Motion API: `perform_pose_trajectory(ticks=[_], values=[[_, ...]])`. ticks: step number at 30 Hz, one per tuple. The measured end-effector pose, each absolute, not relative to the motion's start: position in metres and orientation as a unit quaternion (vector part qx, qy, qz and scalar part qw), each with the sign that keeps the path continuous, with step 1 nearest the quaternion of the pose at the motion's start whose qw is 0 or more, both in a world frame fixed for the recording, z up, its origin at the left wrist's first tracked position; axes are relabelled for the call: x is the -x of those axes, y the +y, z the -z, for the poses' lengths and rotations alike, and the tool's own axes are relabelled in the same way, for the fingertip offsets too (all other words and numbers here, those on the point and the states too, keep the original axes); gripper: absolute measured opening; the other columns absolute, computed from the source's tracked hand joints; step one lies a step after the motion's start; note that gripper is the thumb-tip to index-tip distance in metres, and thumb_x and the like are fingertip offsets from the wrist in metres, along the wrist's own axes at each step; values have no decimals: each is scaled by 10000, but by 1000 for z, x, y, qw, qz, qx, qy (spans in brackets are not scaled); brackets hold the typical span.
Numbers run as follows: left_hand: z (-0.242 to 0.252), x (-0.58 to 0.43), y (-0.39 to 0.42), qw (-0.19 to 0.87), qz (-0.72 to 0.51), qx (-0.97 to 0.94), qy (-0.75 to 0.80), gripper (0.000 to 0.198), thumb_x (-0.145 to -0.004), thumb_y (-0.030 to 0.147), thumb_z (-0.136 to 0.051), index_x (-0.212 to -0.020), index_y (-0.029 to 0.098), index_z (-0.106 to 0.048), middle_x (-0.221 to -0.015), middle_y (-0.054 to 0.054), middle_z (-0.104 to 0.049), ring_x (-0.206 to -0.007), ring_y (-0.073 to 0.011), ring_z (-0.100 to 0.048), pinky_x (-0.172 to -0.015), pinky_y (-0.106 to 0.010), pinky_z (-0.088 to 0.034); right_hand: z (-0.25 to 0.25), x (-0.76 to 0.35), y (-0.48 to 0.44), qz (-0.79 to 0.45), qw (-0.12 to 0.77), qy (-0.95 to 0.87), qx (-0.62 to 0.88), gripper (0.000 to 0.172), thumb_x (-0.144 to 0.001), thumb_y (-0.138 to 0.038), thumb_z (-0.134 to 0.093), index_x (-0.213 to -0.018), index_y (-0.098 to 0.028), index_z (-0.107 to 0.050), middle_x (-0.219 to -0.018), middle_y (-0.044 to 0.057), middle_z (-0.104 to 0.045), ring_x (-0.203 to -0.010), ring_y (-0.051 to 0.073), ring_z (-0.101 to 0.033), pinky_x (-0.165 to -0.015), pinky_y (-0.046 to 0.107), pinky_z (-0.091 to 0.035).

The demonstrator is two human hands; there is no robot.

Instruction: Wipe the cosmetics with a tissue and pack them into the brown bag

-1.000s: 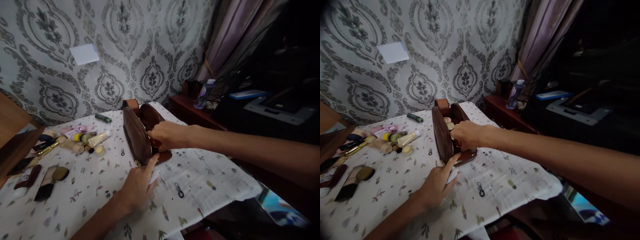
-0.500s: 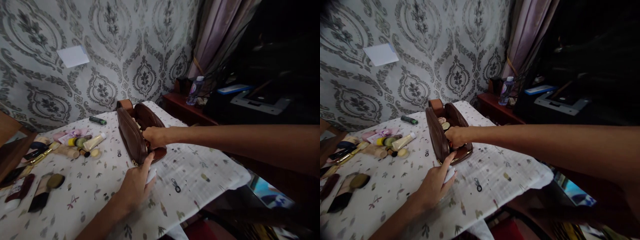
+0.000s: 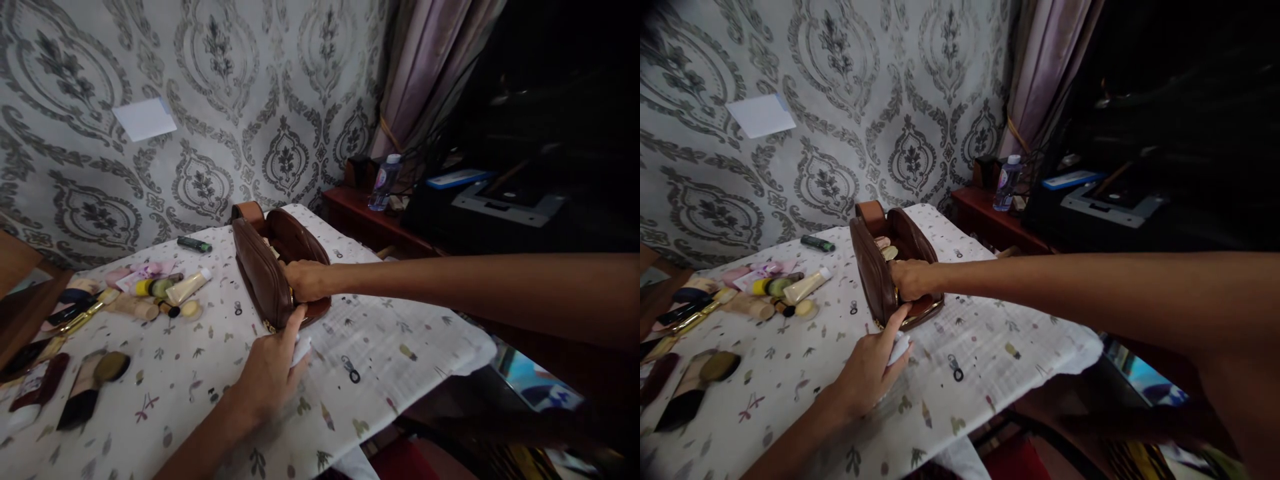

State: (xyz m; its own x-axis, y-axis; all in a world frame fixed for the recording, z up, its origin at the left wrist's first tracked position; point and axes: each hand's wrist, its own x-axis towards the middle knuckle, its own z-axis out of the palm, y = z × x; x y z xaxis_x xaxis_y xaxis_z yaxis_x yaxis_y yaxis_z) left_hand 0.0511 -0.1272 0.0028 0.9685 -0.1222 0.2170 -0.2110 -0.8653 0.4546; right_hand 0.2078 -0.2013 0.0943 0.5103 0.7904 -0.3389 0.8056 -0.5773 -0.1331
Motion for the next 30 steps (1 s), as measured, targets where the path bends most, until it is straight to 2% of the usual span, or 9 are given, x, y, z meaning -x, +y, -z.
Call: perform_pose_trajectory(ticks=[3, 7, 12, 14, 20, 26, 30], values=[[-4, -51, -127, 236, -81, -965, -82, 533, -969, 284, -382, -1473, 172, -250, -786, -38, -688, -669, -206, -668, -613, -293, -481, -97, -206, -203, 197, 26, 448, -871, 679, -662, -160, -749, -1300, -93, -525, -1122, 180, -702, -1002, 337, -696, -723, 327, -551], [-4, -51, -127, 236, -81, -965, -83, 535, -969, 285, -383, -1474, 177, -245, -766, -28, -678, -661, -199, -659, -609, -283, -465, -98, -208, -204, 190, -12, 462, -866, 642, -691, -194, -724, -1293, -81, -533, -1150, 190, -687, -1025, 339, -684, -723, 327, -547], [-5, -51, -127, 245, -81, -963, -73, 542, -968, 296, -388, -1476, 175, -243, -715, -4, -648, -608, -174, -624, -590, -263, -440, -92, -208, -203, 209, -36, 479, -852, 395, -730, -176, -684, -1114, -86, -660, -1094, 177, -710, -965, 287, -700, -711, 275, -526], [-5, -51, -127, 246, -84, -963, -73, 534, -965, 294, -393, -1469, 175, -262, -709, -2, -644, -607, -169, -621, -589, -257, -435, -90, -207, -203, 206, -46, 472, -856, 351, -739, -166, -678, -1084, -102, -676, -1086, 161, -715, -954, 268, -701, -712, 258, -517], [-7, -51, -126, 264, -63, -960, -69, 535, -966, 305, -387, -1472, 165, -285, -698, -6, -639, -604, -179, -617, -594, -268, -455, -90, -210, -207, 204, -67, 493, -843, 394, -708, -174, -723, -1097, -123, -680, -1066, 121, -726, -953, 249, -695, -716, 221, -501], [-18, -52, -121, 184, -68, -979, -56, 497, -940, 287, -421, -1430, 235, -363, -984, -80, -719, -819, -246, -696, -680, -324, -502, -88, -210, -212, 181, -72, 494, -847, 342, -700, -119, -665, -1038, -83, -694, -1040, 150, -726, -898, 248, -703, -604, 217, -477], [-19, -53, -121, 169, -70, -981, -64, 476, -942, 288, -420, -1411, 218, -385, -917, -70, -721, -783, -235, -696, -657, -303, -500, -85, -207, -214, 160, -67, 498, -850, 345, -696, -93, -639, -1036, -83, -699, -1013, 165, -728, -877, 268, -709, -564, 239, -469]])
